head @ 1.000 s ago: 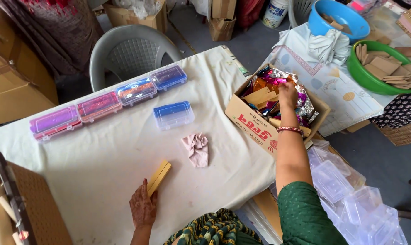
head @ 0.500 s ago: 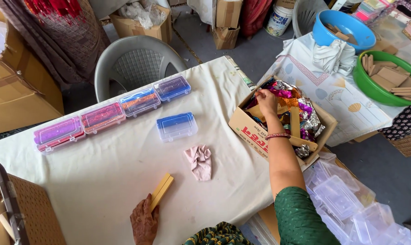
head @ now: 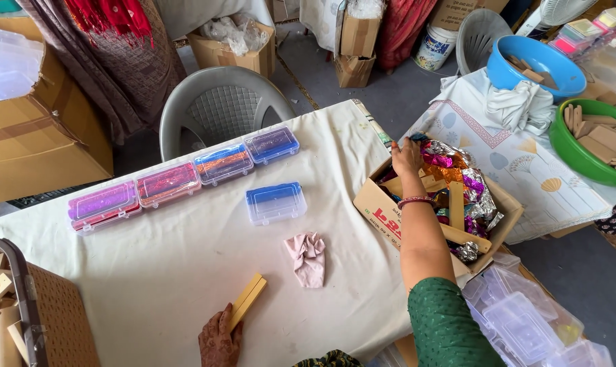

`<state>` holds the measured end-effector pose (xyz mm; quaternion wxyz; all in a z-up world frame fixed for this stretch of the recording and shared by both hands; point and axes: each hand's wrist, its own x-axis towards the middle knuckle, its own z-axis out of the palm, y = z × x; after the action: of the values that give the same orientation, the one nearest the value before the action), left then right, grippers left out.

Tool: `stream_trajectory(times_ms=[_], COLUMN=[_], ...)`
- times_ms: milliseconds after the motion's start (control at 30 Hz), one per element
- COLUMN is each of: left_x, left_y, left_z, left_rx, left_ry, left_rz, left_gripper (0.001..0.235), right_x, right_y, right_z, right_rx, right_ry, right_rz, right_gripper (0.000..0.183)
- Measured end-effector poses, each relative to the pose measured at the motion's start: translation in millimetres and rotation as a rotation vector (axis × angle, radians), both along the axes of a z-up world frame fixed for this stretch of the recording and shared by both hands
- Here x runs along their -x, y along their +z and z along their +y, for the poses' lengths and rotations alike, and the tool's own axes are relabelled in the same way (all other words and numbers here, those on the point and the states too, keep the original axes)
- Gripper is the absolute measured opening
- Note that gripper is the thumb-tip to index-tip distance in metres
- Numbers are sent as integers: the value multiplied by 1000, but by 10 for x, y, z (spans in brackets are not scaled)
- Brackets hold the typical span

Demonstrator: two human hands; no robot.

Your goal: Cleaning and preparing small wooden blocks at a table before wrapping them.

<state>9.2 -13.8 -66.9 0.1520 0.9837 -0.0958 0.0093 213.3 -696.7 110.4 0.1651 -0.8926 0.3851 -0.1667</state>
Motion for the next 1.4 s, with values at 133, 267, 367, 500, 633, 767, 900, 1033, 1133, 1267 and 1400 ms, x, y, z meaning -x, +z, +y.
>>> stream_trajectory(times_ms=[133,267,367,500,633,767,900,1033,1133,1267,1400], left_x=[26,37,46,41,10,21,21,49,26,-99,-295], left_y=[97,210,251,318,259,267,395,488,630,1012,1308], left_z=[-6,-24,-29,-38,-33,-35,-62,-76,-123,-277,-467], left_rx=[-9,70,84,92,82,84,22,49,96,122,296], left_ry=[-3,-8,-9,-5,-11,-11,8,15,23,92,130], left_rz=[17,-27,-52,-16,-17,-21,59,51,17,34,-64], left_gripper=[62,63,62,61,61,61,61,60,60,55,48], right_x=[14,54,55,2,-34,-3,-7,11,61,249,455], right_y=[301,495,558,486,579,705,811,704,531,382,256], right_z=[320,535,614,635,857,1146,1423,1738,1986,2375,2653], right_rx=[-19,-135,-191,-110,-76,-54,-27,-17,132,227,216], right_ry=[20,61,75,112,141,195,271,348,499,640,690], right_rz=[-52,-179,-234,-217,-158,-133,-151,-188,-278,-396,-463], right_gripper=[70,84,89,90,93,94,92,86,79,68,64])
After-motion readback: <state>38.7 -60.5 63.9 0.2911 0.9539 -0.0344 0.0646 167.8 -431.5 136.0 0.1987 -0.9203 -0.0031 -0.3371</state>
